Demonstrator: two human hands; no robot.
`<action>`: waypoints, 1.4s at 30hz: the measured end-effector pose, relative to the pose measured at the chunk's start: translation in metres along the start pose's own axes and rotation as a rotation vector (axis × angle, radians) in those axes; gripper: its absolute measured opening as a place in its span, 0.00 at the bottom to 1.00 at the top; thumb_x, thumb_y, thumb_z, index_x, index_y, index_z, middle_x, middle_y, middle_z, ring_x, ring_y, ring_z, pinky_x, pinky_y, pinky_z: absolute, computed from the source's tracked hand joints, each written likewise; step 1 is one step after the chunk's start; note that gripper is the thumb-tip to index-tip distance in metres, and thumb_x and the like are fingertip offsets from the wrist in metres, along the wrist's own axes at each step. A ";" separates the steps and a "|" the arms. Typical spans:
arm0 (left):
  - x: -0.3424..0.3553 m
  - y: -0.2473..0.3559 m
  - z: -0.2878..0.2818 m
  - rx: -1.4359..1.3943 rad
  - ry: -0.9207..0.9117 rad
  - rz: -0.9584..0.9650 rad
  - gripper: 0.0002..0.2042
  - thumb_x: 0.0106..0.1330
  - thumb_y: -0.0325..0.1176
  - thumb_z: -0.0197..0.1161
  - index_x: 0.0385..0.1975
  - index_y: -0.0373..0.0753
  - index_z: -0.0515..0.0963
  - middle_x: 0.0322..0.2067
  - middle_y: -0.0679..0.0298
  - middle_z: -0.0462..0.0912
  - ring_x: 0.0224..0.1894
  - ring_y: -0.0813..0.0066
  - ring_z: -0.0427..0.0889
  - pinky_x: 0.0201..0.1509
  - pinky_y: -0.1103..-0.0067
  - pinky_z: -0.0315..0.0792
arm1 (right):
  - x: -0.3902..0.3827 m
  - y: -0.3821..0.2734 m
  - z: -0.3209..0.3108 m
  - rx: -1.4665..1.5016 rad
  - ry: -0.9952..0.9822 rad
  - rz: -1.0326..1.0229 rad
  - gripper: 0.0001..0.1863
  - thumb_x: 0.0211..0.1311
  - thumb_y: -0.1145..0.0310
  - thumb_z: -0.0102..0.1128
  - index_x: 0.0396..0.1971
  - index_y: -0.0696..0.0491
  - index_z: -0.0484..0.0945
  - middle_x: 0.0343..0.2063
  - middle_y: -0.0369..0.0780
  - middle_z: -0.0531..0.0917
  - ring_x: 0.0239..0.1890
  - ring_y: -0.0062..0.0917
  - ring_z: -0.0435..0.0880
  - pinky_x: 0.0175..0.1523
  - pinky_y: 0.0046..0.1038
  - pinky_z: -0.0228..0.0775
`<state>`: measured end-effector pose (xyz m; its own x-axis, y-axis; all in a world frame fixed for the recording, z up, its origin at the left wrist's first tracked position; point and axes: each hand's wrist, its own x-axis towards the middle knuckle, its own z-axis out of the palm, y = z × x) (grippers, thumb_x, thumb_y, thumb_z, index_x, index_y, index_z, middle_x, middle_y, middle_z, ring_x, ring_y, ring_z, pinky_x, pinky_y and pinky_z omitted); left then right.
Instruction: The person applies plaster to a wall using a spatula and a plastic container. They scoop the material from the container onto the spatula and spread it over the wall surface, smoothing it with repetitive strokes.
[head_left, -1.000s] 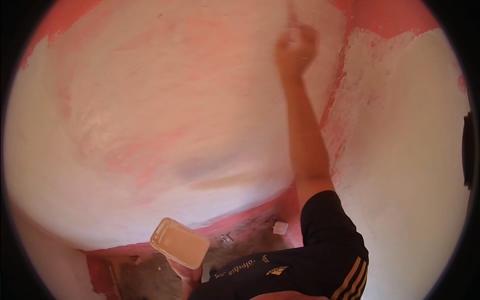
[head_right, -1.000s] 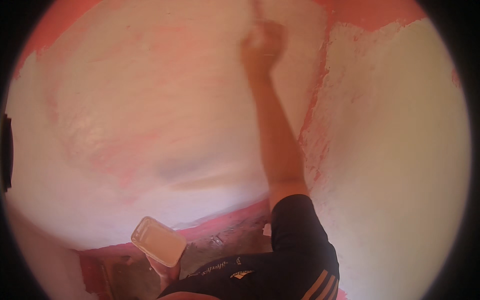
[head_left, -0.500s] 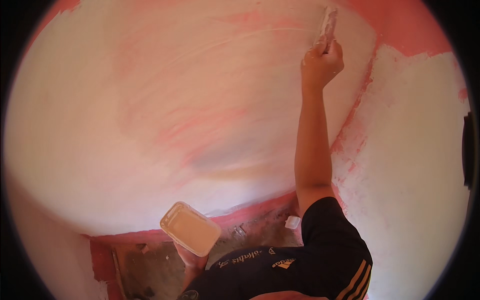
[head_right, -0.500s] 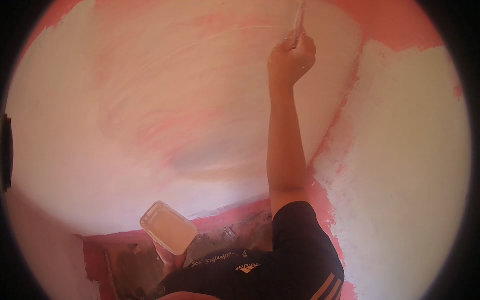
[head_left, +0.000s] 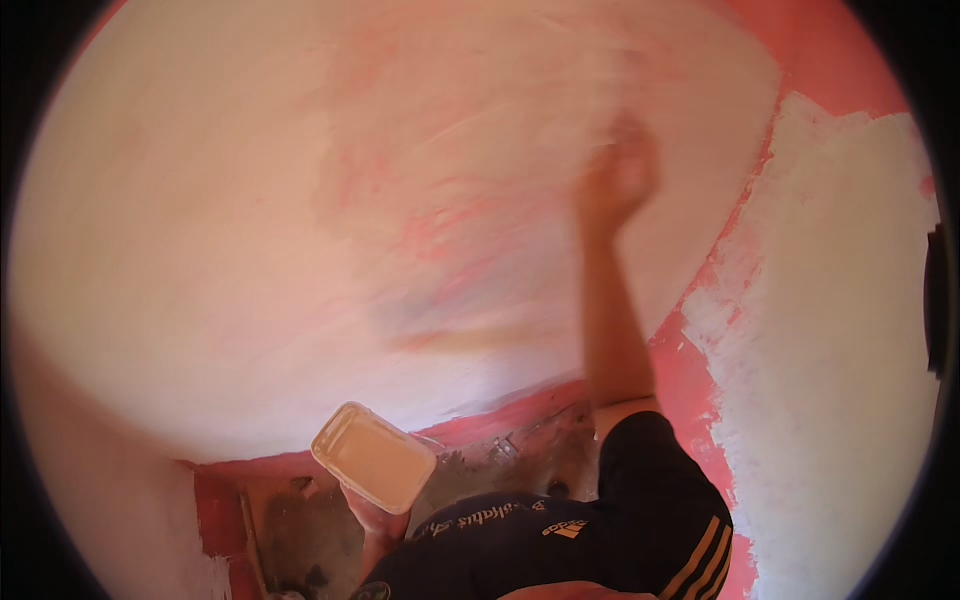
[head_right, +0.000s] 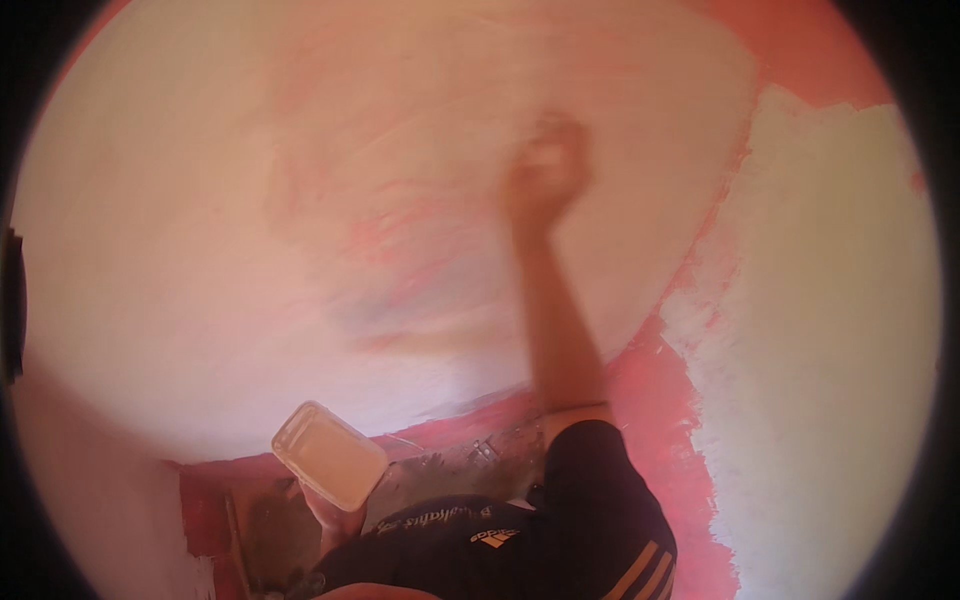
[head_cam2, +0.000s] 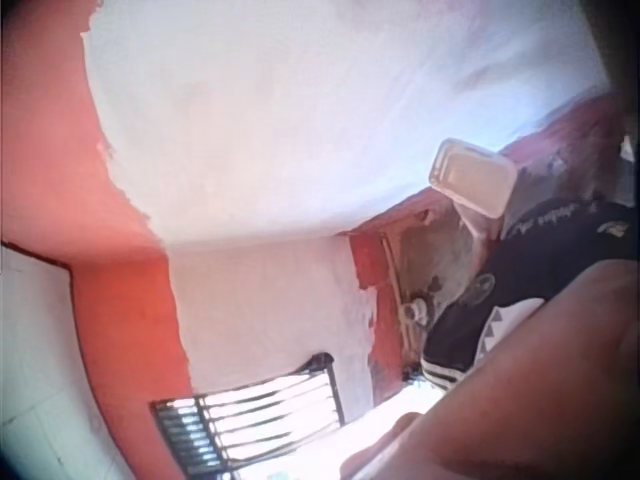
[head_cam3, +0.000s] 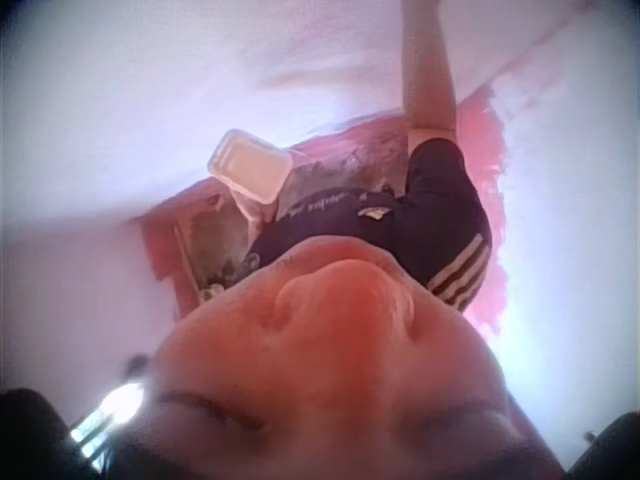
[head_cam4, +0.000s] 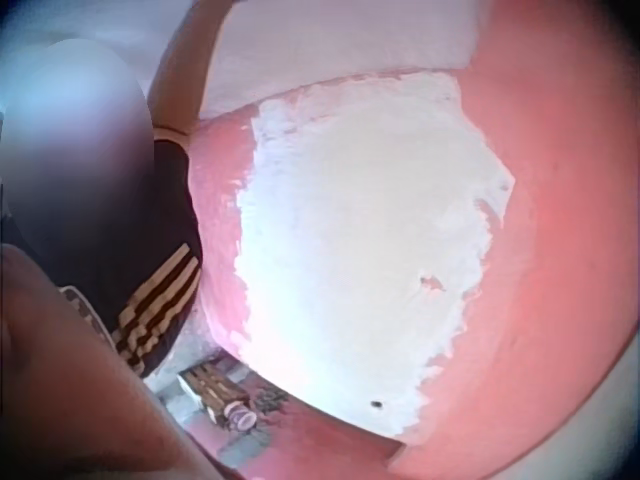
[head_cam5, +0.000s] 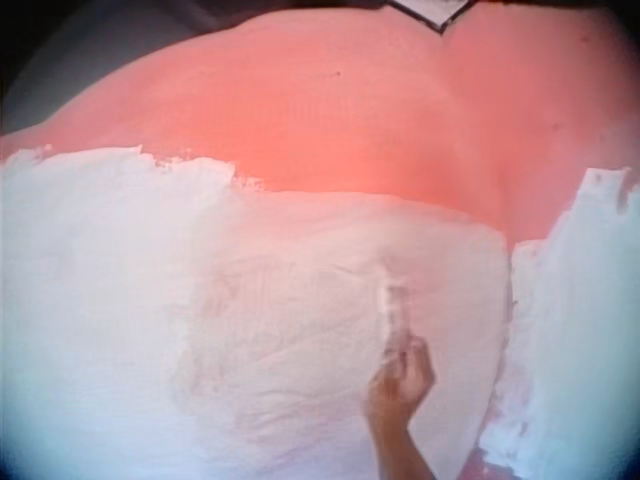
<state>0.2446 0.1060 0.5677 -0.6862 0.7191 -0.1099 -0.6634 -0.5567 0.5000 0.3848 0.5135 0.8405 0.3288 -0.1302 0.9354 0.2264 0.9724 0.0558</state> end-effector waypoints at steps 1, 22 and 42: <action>0.004 0.006 -0.011 0.024 -0.024 0.027 0.26 0.76 0.58 0.45 0.63 0.46 0.69 0.56 0.64 0.77 0.57 0.62 0.78 0.59 0.60 0.75 | 0.023 0.021 -0.027 -0.115 0.125 0.283 0.08 0.69 0.71 0.54 0.37 0.59 0.81 0.29 0.40 0.81 0.31 0.26 0.79 0.34 0.30 0.71; 0.024 0.081 -0.111 0.048 -0.055 0.007 0.25 0.77 0.57 0.44 0.63 0.47 0.69 0.57 0.67 0.76 0.59 0.66 0.76 0.62 0.64 0.72 | -0.161 -0.110 0.002 -0.354 -0.016 0.421 0.08 0.67 0.80 0.50 0.40 0.60 0.79 0.31 0.41 0.79 0.36 0.27 0.79 0.40 0.30 0.73; 0.020 0.100 -0.128 -0.057 -0.067 -0.010 0.24 0.78 0.53 0.45 0.64 0.44 0.68 0.58 0.66 0.75 0.61 0.65 0.75 0.64 0.66 0.72 | -0.246 -0.206 0.068 -0.424 -0.322 0.055 0.19 0.65 0.79 0.51 0.54 0.60 0.81 0.56 0.53 0.80 0.61 0.52 0.73 0.66 0.49 0.62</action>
<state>0.1260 0.0117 0.5058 -0.6588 0.7502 -0.0559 -0.6875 -0.5703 0.4495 0.1948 0.3585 0.6233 0.0677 0.0494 0.9965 0.5897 0.8037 -0.0798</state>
